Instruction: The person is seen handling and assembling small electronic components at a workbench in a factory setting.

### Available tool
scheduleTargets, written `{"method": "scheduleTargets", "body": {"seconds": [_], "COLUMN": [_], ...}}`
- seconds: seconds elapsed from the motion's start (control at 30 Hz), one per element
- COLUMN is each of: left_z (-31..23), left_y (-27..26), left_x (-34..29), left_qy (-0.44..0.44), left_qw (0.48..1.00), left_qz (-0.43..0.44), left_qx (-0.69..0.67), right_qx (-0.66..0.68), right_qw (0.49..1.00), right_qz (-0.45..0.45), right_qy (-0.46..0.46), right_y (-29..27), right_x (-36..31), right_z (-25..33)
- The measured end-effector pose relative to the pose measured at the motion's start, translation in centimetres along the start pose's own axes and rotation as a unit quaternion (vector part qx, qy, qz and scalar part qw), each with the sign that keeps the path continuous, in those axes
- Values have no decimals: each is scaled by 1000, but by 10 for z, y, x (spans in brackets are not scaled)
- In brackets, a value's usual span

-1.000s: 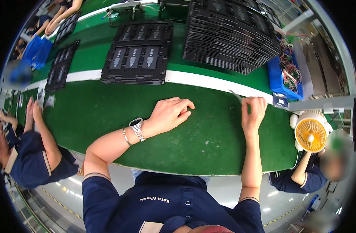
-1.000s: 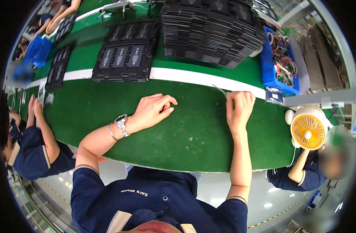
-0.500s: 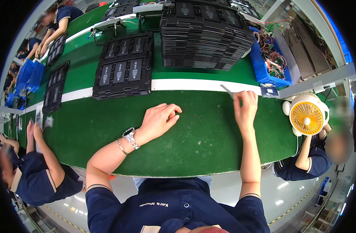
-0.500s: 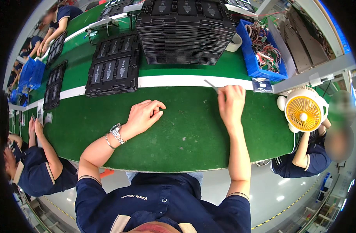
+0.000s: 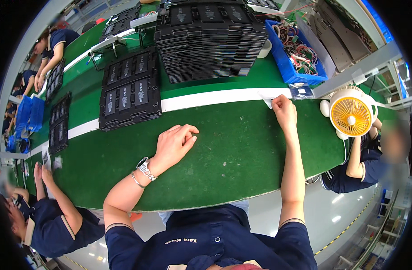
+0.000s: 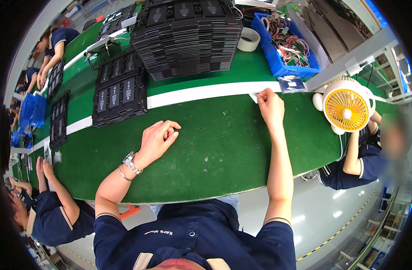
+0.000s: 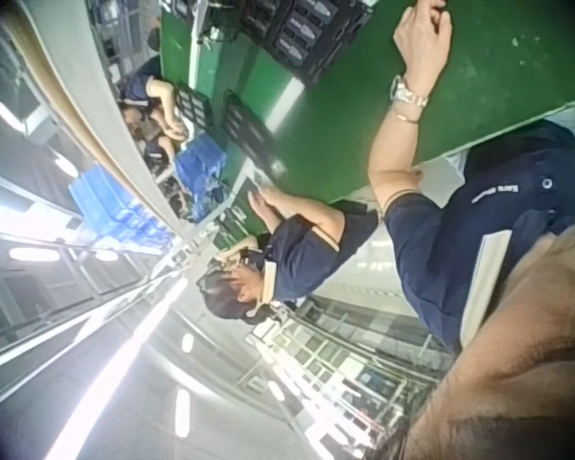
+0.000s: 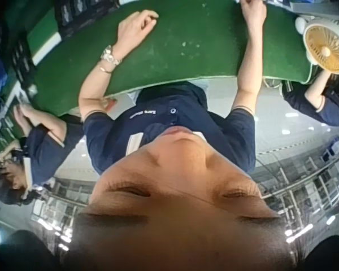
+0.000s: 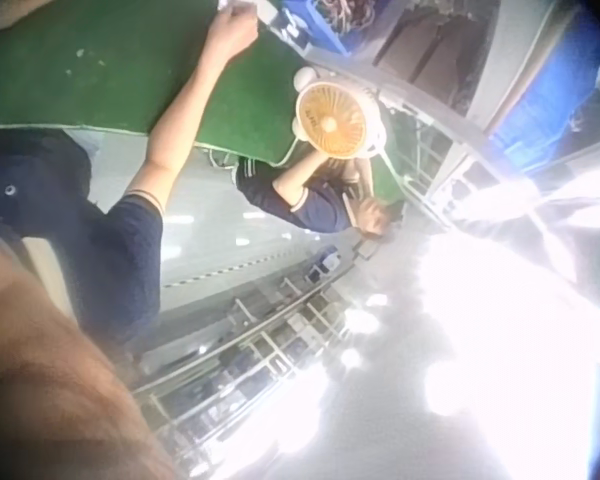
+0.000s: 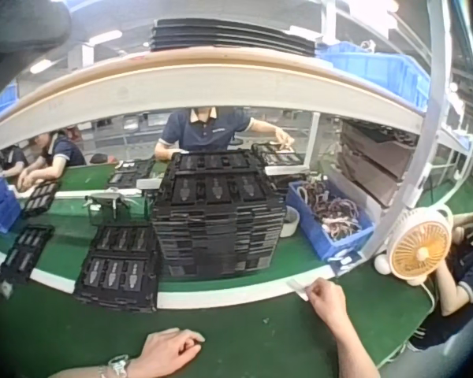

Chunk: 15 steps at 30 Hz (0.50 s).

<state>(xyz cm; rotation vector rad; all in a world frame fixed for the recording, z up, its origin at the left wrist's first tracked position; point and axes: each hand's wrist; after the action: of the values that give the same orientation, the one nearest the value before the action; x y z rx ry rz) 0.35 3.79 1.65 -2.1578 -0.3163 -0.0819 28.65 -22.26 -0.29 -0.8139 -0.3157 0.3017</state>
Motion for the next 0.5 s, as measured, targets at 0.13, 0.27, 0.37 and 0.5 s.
{"method": "scheduleTargets", "body": {"seconds": [0.13,0.27,0.37,0.5], "left_z": [-1,-1,0,-1], "left_y": [0,0,1,1], "left_x": [1,1,1,-1], "left_qy": [0,1,3,3], "left_qw": [1000,1000,1000,1000], "left_qz": [-3,-11,-14,-14], "left_qx": [1,1,-7,-5], "right_qx": [-64,-68,-69,-67], "right_qw": [996,995,992,996], "right_qz": [-21,-15,-4,-1], "right_qy": [-54,-77,-108,-60], "right_y": [-1,-5,-12,-14], "right_x": [1,-1,2,2], "right_z": [0,6,4,-8]}}
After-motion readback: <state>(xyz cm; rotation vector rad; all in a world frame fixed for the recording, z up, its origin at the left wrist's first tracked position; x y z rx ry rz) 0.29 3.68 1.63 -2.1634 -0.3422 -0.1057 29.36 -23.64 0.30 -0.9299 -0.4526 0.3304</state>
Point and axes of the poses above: each hand's wrist, its own x-axis towards the middle knuckle, its own y-axis out of the palm, z = x × y, and after that the axes turned 4 degrees about x, right-handed
